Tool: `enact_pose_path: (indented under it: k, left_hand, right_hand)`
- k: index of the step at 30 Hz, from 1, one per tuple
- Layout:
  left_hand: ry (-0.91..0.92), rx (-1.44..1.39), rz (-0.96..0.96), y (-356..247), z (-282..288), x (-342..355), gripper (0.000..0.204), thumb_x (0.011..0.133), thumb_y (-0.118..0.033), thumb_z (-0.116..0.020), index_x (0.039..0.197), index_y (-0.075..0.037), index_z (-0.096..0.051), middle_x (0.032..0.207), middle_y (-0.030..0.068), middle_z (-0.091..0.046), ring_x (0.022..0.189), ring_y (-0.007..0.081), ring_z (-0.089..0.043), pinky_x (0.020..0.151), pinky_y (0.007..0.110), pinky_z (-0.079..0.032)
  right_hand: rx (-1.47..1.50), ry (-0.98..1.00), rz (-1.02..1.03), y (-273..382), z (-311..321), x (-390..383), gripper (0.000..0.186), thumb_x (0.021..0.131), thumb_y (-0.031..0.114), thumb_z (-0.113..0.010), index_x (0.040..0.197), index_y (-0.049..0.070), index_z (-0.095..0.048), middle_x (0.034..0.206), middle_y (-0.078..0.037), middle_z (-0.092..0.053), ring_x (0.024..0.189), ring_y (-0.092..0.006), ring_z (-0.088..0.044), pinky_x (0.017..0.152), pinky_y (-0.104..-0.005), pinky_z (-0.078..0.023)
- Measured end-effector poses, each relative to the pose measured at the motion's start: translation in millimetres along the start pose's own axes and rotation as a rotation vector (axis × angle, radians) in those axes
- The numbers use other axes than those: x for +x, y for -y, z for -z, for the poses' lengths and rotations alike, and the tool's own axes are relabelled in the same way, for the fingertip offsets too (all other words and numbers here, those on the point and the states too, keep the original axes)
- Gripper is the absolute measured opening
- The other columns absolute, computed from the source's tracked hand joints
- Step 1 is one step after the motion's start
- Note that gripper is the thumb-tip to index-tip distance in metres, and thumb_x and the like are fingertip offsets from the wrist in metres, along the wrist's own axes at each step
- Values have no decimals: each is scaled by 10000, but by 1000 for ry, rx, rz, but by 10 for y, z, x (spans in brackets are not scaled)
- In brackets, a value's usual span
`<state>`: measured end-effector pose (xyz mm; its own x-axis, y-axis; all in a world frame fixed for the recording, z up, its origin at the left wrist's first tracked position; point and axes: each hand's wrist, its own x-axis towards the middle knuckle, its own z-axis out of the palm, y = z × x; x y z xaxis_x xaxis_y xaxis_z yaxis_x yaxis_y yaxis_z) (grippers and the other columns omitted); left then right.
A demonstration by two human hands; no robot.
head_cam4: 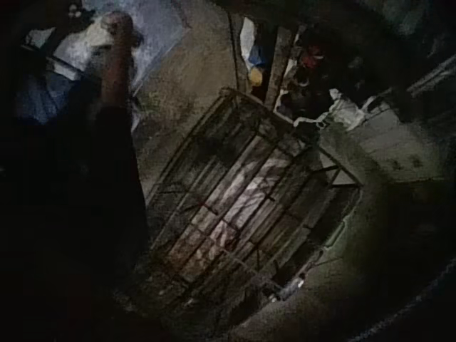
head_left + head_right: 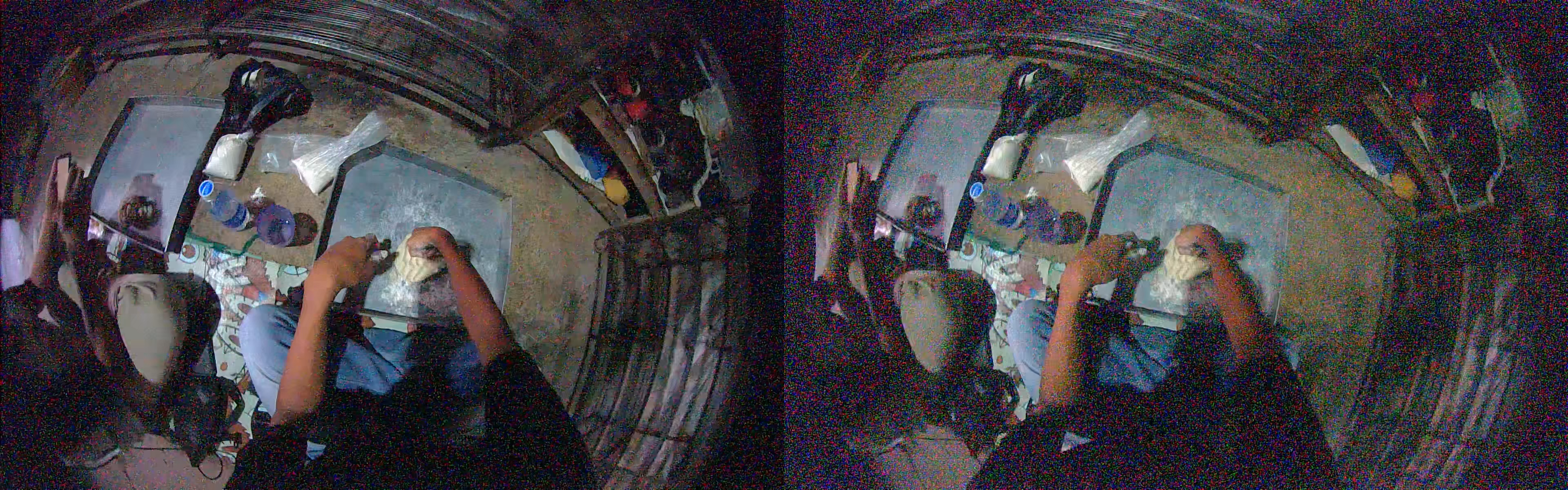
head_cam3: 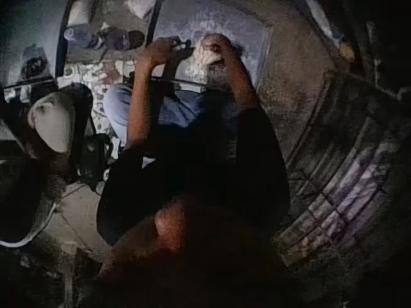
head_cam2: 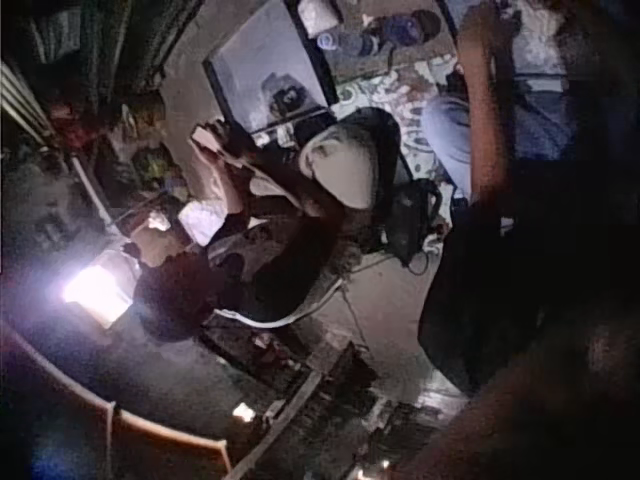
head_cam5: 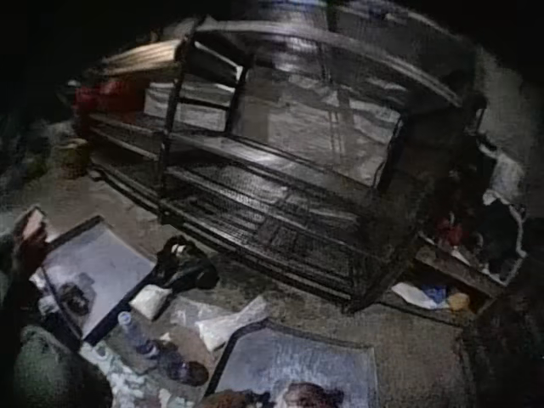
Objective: The person kneads a piece of dough on a metal tray, folding it, rolling it with their hands, and occasionally picking it up to stretch it.
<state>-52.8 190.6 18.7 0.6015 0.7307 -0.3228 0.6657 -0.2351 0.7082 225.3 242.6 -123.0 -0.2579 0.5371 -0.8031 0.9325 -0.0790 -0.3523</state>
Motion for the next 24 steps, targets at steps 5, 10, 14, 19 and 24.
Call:
enact_pose_path:
  k: [5,10,14,19,24]
  left_hand:
    - [-64,-94,-158,-230,42,25,355,829,-296,-578,1086,-52,-574,933,229,-627,905,410,-588,806,474,-460]
    - [-25,30,-100,-107,-9,7,385,819,-318,-597,1093,-47,-574,955,222,-631,921,404,-589,806,463,-468]
    - [43,77,-14,-54,-108,134,394,842,-339,-574,1121,-61,-558,1023,214,-616,956,408,-578,833,472,-467]
    - [-40,95,-112,-137,-98,-8,358,823,-278,-590,1087,-37,-571,1016,210,-624,939,403,-588,827,465,-465]
    - [28,-19,24,-331,33,-31,334,831,-233,-571,1107,-46,-564,995,229,-617,939,408,-578,816,471,-461]
  right_hand:
    - [33,-126,-5,-73,-69,77,335,670,244,-588,877,-9,-658,932,-242,-634,872,-371,-631,730,-468,-508]
    - [-14,-457,-117,397,-231,-257,343,657,259,-590,860,-8,-664,923,-245,-635,869,-377,-632,726,-472,-511]
    - [-11,-601,-161,250,-309,-389,383,651,287,-590,877,-15,-657,936,-245,-636,885,-381,-626,767,-454,-506]
    - [100,-163,-19,-407,43,-72,378,648,293,-601,856,-18,-656,925,-255,-632,879,-383,-625,760,-460,-502]
    - [165,-93,13,-548,-96,284,375,645,298,-611,835,-21,-656,913,-265,-627,872,-385,-625,753,-465,-497]
